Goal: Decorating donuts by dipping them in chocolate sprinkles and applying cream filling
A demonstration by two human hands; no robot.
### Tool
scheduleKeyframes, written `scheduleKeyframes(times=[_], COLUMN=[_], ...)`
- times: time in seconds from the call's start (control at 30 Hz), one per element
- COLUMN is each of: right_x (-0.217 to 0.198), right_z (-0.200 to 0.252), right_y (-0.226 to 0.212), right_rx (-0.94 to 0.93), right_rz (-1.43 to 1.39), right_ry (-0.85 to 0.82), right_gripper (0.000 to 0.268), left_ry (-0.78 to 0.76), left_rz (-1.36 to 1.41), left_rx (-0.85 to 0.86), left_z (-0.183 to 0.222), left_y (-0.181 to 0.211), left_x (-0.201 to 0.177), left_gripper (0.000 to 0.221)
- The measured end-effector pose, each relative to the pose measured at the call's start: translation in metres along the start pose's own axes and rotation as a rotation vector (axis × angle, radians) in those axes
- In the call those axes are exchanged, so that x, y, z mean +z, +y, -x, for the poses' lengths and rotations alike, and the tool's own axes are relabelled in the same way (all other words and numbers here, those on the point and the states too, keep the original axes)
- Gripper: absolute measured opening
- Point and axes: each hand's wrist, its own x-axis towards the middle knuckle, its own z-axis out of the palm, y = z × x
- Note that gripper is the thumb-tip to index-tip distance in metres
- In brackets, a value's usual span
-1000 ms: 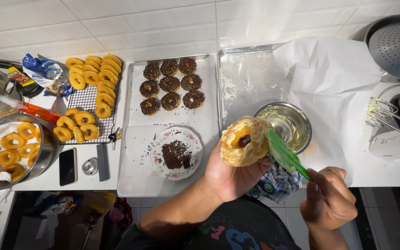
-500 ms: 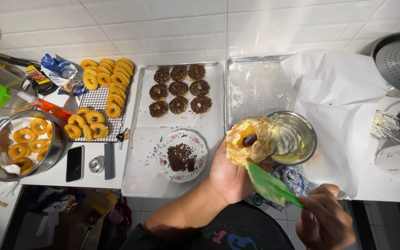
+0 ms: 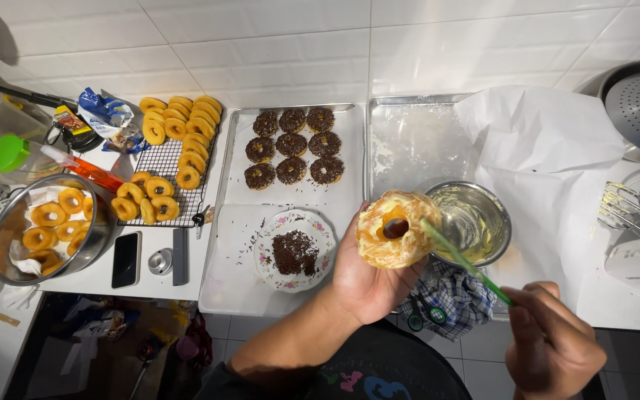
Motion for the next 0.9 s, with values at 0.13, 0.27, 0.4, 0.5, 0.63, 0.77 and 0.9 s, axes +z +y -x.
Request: scheduleKeyframes(times=[0.13,0.27,0.4,0.5,0.63,0.77,0.9], right_x=[-0.010,-0.004,-0.004,0.001,-0.015,-0.025,-0.051], right_z=[0.007,0.017,0.033,0.023,0.006,-0.025,-0.082], right_y=[-0.005,0.004,0.010,0.007,-0.007,-0.033,0.001], right_rx=[-0.290,-0.392,-0.455,-0.459,-0.501,-0.315,-0.658], right_rz=[0.177,0.305,0.333,0.356,0.310,0.308,0.364], right_ry=[-0.139,-0.118,-0.160,-0.049,-0.262,-0.192,-0.393], right_gripper=[0.018,0.015,0.019,0.015,0.014,0.016,0.018], left_ry=[0.041,0.022,0.244,0.026,0.126,-0.077,-0.120], left_rz=[-0.018,-0.239,-0.442,-0.512,-0.606,-0.706,-0.624], left_rx=[0.148,0.308,0.472,0.633,0.712,0.689,0.324], left_z=[0.003,0.008,0.005,0.004,0.002,0.005,0.011], left_y=[-0.006,-0.014,-0.015,-0.022,-0.017,-0.018,-0.012], left_x=[-0.002,0.011,0.019,0.017,-0.002,0.007,0.012], left_gripper=[0.069,0.074,0.073,0.059,0.056,0.052,0.065])
